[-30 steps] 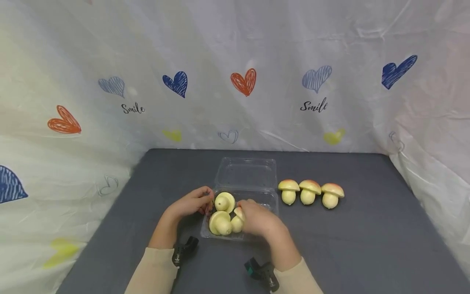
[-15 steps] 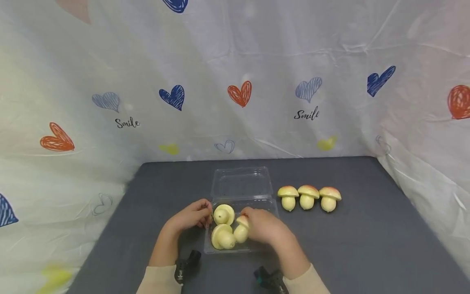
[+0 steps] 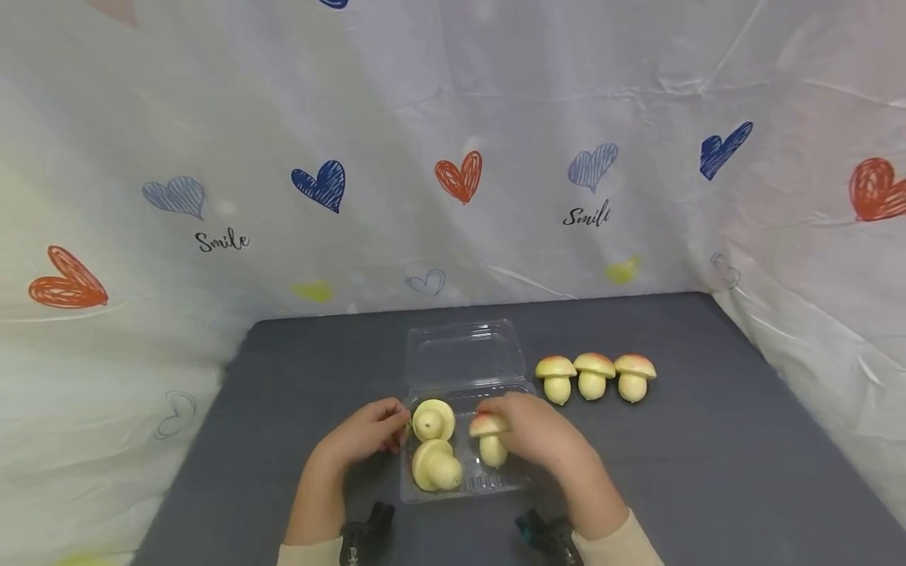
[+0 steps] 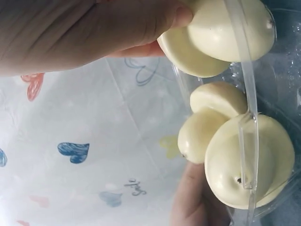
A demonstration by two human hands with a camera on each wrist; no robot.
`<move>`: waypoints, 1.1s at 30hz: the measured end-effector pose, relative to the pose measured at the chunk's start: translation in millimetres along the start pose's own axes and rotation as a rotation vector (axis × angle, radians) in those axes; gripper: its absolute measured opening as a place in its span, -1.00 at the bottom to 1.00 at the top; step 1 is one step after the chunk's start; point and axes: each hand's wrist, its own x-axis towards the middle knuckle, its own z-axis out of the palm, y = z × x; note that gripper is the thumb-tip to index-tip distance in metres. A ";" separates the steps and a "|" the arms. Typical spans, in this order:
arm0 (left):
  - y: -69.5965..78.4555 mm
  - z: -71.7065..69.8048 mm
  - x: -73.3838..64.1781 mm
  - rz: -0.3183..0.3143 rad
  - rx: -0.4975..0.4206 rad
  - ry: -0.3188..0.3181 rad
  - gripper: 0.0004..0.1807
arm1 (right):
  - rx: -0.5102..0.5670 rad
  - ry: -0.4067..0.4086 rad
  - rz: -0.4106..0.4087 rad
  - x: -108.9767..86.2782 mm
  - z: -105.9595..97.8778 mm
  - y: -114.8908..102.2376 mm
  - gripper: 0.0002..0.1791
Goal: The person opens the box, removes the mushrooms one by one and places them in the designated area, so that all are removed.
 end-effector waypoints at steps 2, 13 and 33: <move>4.4 -2.3 -4.1 0.000 0.013 0.018 -0.74 | -0.006 0.013 -0.030 0.5 -1.2 -0.9 -0.47; 22.1 -2.7 -14.4 -0.028 0.038 0.094 -0.83 | 0.016 0.008 0.009 3.5 8.3 -10.8 -0.47; 5.8 9.9 -19.6 0.036 0.107 0.205 -0.47 | 0.086 0.148 0.068 -1.7 40.7 -34.8 -0.42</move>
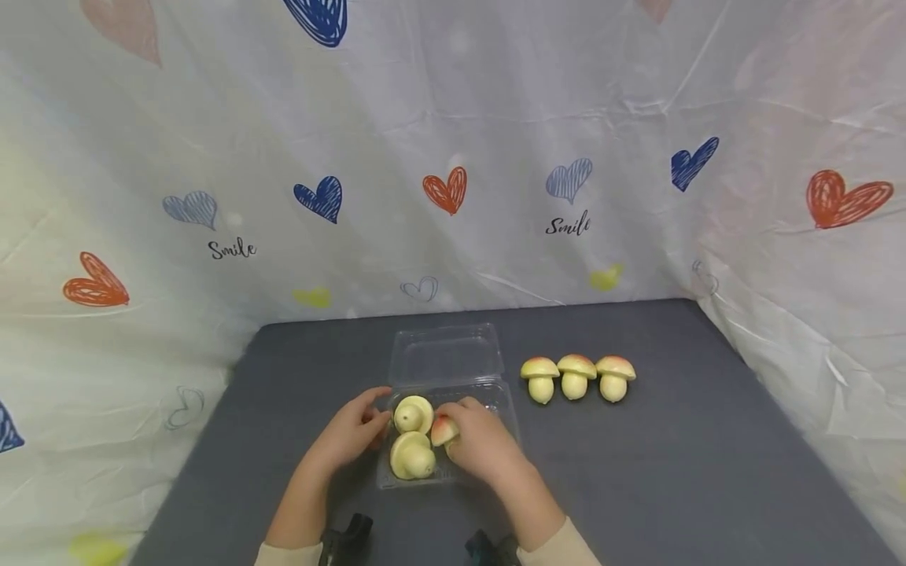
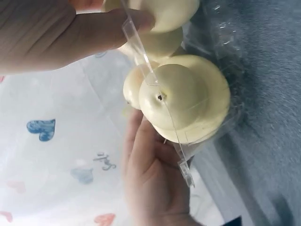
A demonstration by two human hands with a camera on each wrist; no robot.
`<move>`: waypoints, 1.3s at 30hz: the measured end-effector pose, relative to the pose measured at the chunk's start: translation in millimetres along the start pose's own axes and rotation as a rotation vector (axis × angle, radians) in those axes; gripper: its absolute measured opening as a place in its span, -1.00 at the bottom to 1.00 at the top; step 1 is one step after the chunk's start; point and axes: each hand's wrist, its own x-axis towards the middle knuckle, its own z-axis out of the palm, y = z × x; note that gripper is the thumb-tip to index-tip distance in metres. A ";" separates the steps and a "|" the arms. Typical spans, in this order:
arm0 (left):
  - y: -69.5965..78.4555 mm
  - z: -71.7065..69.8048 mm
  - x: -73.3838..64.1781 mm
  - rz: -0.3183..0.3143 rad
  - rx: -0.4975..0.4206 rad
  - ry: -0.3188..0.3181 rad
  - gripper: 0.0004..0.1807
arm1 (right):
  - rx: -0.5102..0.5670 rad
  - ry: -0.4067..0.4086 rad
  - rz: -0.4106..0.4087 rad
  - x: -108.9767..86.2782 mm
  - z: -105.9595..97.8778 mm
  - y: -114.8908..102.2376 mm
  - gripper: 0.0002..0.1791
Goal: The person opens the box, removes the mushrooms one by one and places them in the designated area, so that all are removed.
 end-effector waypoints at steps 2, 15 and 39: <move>-0.9 -1.2 3.4 0.015 -0.016 0.000 -0.47 | 0.009 0.029 0.004 -0.3 -0.5 -0.4 -0.41; 1.4 1.7 4.8 -0.006 -0.004 -0.027 -0.49 | 0.139 0.059 0.080 -2.4 -14.9 17.1 -0.51; 5.8 1.9 4.7 -0.040 -0.010 -0.019 -0.50 | 0.349 -0.003 0.128 -13.1 -56.3 17.0 -0.49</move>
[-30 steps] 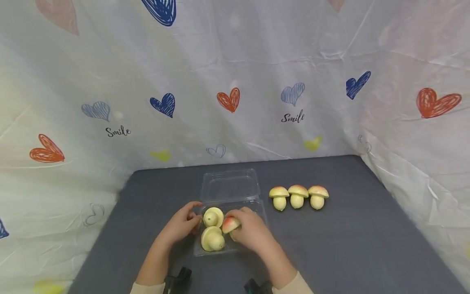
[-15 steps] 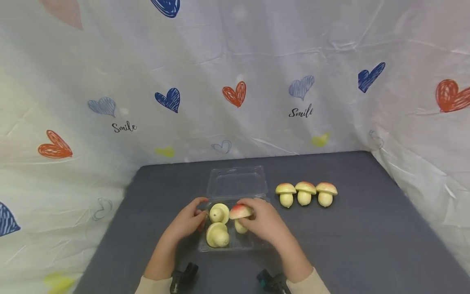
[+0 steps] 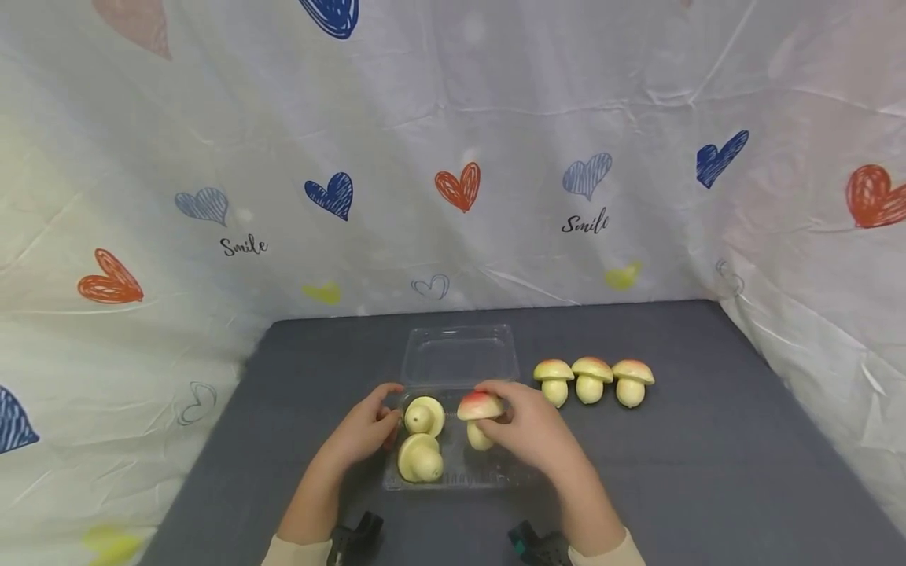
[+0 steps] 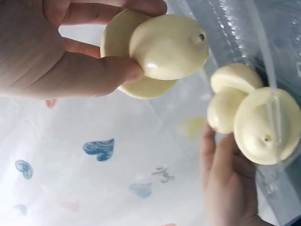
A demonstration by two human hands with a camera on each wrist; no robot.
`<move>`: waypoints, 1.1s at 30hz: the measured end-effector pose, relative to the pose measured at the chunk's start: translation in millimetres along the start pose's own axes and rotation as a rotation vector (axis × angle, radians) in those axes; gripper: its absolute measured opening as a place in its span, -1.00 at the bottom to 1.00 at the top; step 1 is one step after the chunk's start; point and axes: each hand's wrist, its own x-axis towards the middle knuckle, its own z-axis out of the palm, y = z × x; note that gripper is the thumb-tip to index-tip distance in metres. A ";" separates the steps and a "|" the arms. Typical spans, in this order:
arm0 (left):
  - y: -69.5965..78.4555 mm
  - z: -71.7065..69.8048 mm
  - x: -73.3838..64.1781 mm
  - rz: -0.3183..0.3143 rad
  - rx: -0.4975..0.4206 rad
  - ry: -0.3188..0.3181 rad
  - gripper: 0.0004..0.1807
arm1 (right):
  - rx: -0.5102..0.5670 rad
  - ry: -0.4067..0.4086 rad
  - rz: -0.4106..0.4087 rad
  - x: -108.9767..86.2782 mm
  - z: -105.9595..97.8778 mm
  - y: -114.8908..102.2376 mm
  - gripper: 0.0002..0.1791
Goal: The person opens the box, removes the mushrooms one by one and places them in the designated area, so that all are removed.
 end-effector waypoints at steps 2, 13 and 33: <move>-0.5 0.1 0.1 0.002 0.003 0.001 -0.50 | 0.016 0.001 0.010 -1.4 -4.0 0.2 -0.51; -2.4 0.4 -0.6 0.015 0.010 0.005 -0.52 | -0.008 0.043 0.030 -6.0 -19.5 3.2 -0.53; -1.5 0.4 -0.3 0.008 -0.001 -0.001 -0.51 | -0.009 0.115 -0.007 -12.3 -40.3 15.0 -0.52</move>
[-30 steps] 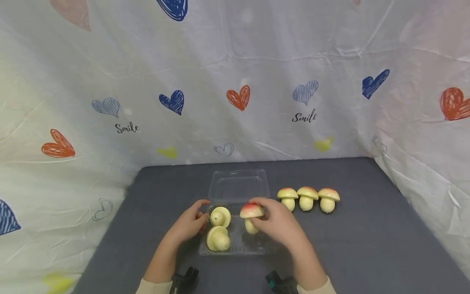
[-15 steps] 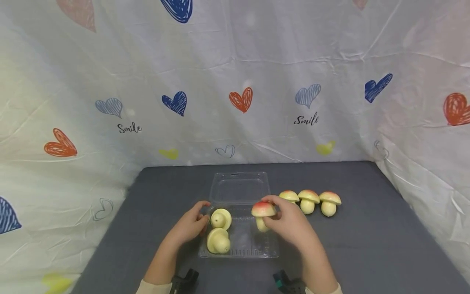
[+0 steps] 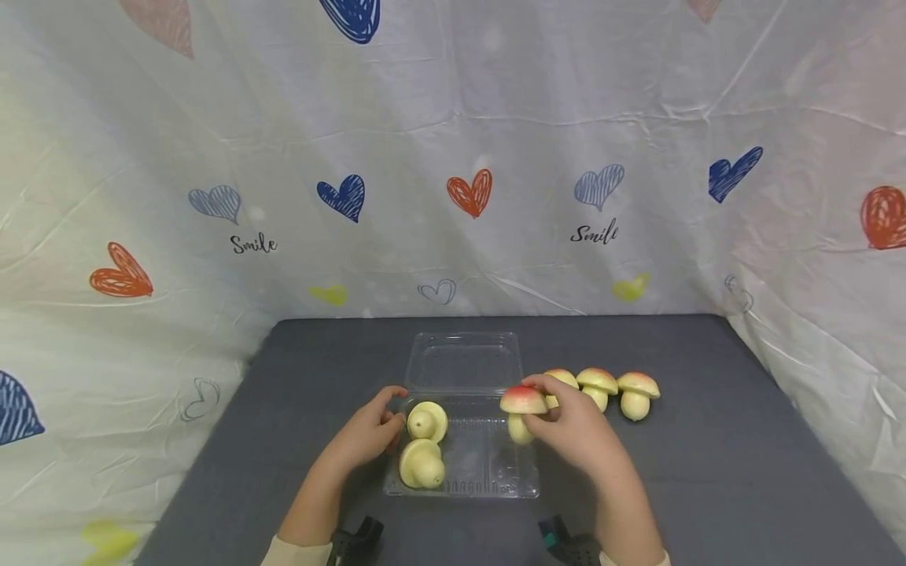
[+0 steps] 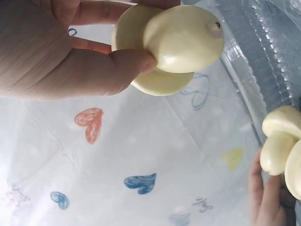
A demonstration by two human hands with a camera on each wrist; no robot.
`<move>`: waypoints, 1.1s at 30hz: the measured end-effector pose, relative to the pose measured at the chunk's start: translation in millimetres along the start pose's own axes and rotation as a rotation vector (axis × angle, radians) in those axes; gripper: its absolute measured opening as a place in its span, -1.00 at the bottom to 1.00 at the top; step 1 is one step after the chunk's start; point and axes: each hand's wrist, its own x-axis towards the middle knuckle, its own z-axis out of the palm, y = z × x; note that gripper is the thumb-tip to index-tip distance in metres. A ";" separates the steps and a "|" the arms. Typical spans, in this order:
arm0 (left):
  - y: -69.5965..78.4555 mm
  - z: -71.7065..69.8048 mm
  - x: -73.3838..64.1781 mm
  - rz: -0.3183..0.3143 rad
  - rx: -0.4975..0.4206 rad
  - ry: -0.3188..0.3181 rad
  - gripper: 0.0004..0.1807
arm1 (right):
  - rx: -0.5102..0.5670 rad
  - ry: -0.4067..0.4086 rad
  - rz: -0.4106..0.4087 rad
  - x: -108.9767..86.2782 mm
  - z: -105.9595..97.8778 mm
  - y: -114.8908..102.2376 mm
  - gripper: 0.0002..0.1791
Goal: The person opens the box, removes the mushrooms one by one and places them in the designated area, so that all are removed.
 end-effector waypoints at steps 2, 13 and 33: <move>0.1 -0.1 -0.1 0.003 -0.001 -0.001 -0.52 | -0.006 -0.004 -0.010 -0.1 -2.5 1.0 -0.52; 1.7 -0.1 -1.1 0.001 0.017 0.005 -0.52 | -0.020 0.003 0.011 -3.9 -14.0 6.8 -0.49; 1.4 0.9 -0.5 -0.002 0.023 -0.001 -0.52 | 0.024 -0.078 0.041 -8.6 -26.1 18.3 -0.47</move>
